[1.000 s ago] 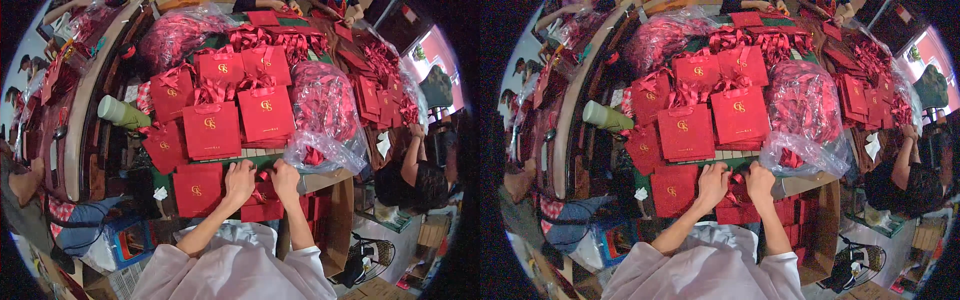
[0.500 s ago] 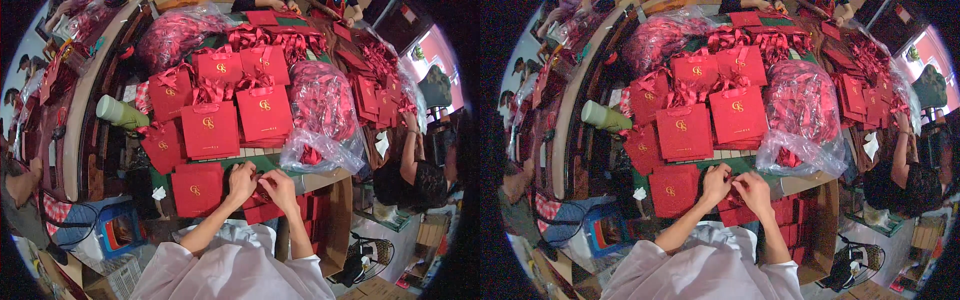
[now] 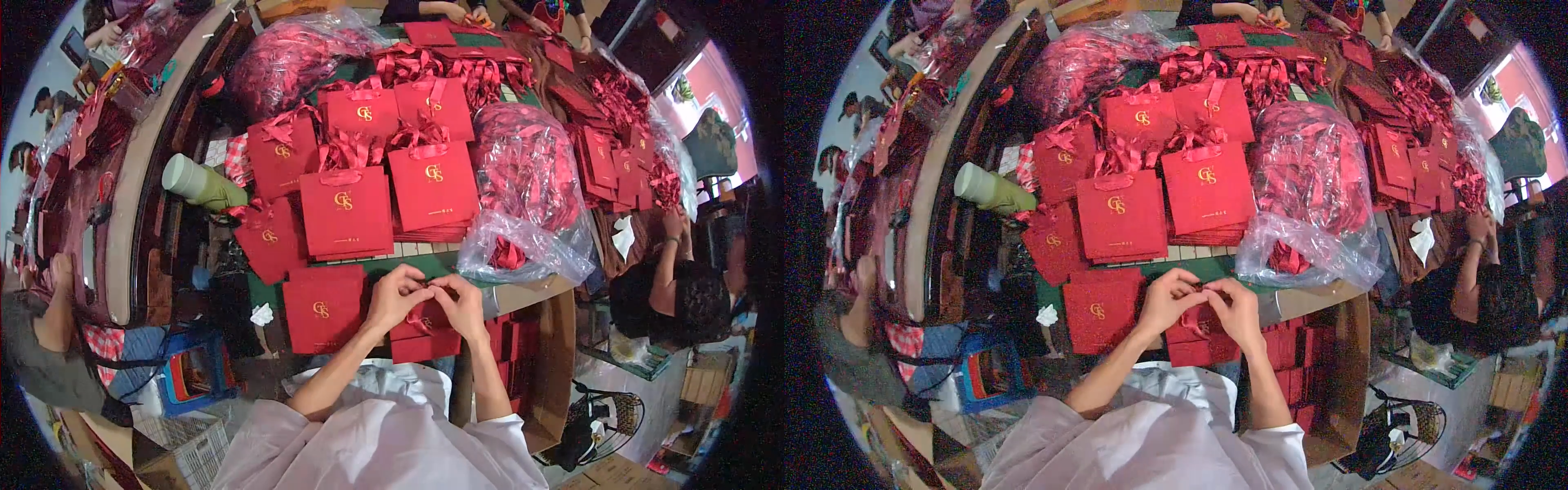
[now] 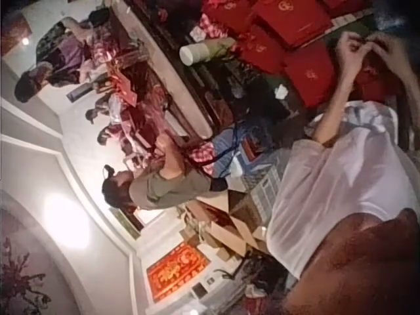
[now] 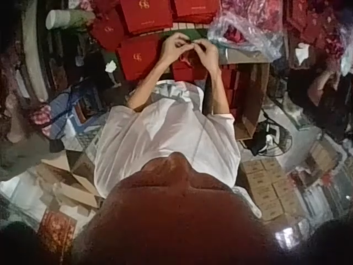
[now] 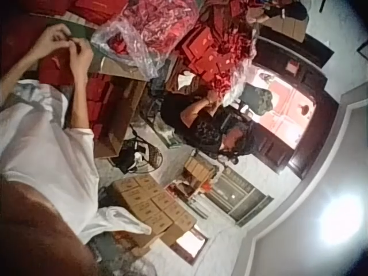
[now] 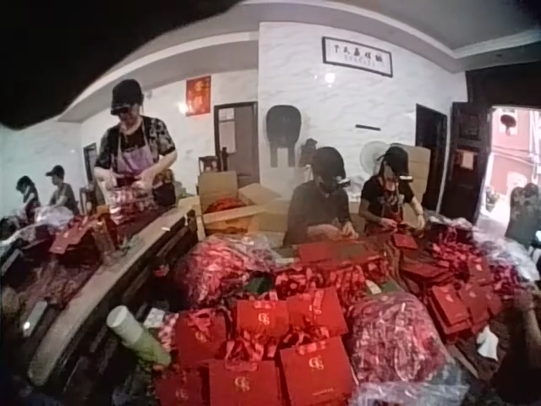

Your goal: The person attaches ribbon handles to paper gift bags by hand, threading the ribbon straps into the bags and pressing them to secure the handles one bag at a time.

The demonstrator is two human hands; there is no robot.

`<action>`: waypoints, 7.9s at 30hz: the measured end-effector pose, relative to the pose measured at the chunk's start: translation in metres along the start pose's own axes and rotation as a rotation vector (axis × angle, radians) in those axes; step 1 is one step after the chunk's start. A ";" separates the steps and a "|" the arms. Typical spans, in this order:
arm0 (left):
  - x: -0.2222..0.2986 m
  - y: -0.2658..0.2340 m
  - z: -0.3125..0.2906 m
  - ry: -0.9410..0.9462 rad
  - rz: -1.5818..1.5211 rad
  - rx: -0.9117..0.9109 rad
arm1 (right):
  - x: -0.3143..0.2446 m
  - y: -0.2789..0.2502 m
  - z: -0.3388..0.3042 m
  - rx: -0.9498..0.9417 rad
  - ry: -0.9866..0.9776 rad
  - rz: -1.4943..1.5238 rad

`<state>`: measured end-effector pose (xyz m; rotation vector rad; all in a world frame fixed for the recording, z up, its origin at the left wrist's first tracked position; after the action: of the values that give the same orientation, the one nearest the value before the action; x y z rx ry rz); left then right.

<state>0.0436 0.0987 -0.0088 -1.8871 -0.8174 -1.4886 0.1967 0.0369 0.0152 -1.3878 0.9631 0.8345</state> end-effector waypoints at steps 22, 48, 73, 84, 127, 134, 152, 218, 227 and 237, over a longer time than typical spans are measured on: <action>0.011 -0.004 0.001 -0.074 -0.156 -0.315 | -0.001 -0.022 0.002 -0.460 0.050 0.303; 0.054 -0.017 -0.061 0.099 0.311 -0.196 | -0.010 -0.033 0.023 0.130 0.081 0.512; 0.022 -0.067 -0.099 0.060 -0.006 -0.301 | -0.043 -0.012 0.015 -0.590 0.149 0.469; 0.061 -0.104 -0.122 0.110 -0.124 -0.289 | -0.069 0.022 0.027 -0.462 0.216 0.865; -0.080 -0.288 -0.070 -0.028 0.409 0.733 | -0.057 0.111 -0.017 -0.110 0.133 0.034; -0.040 -0.253 -0.102 0.010 0.509 0.890 | -0.029 0.124 -0.013 -0.086 0.102 -0.119; 0.031 -0.094 -0.094 0.351 0.655 0.461 | 0.045 -0.023 -0.035 -0.171 0.246 0.019; 0.026 0.004 0.003 0.186 0.960 0.057 | 0.002 0.005 -0.007 0.192 -0.032 -0.151; 0.025 -0.008 0.002 0.199 0.659 0.023 | -0.006 0.006 -0.008 0.213 0.066 -0.109; 0.032 -0.005 -0.006 0.121 0.591 -0.034 | -0.021 0.006 -0.010 0.228 0.100 -0.104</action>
<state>0.0421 0.1005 0.0242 -1.8246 -0.1476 -1.2237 0.1826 0.0283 0.0322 -1.2791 1.0202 0.5640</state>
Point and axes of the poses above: each hand's wrist, its own z-axis towards the middle knuckle, its own y-axis out of the palm, x = y × z, the point moved 3 cm from there along z, towards the middle knuckle, and after that the axes turned 13 degrees about -x, right-handed, at the moved point
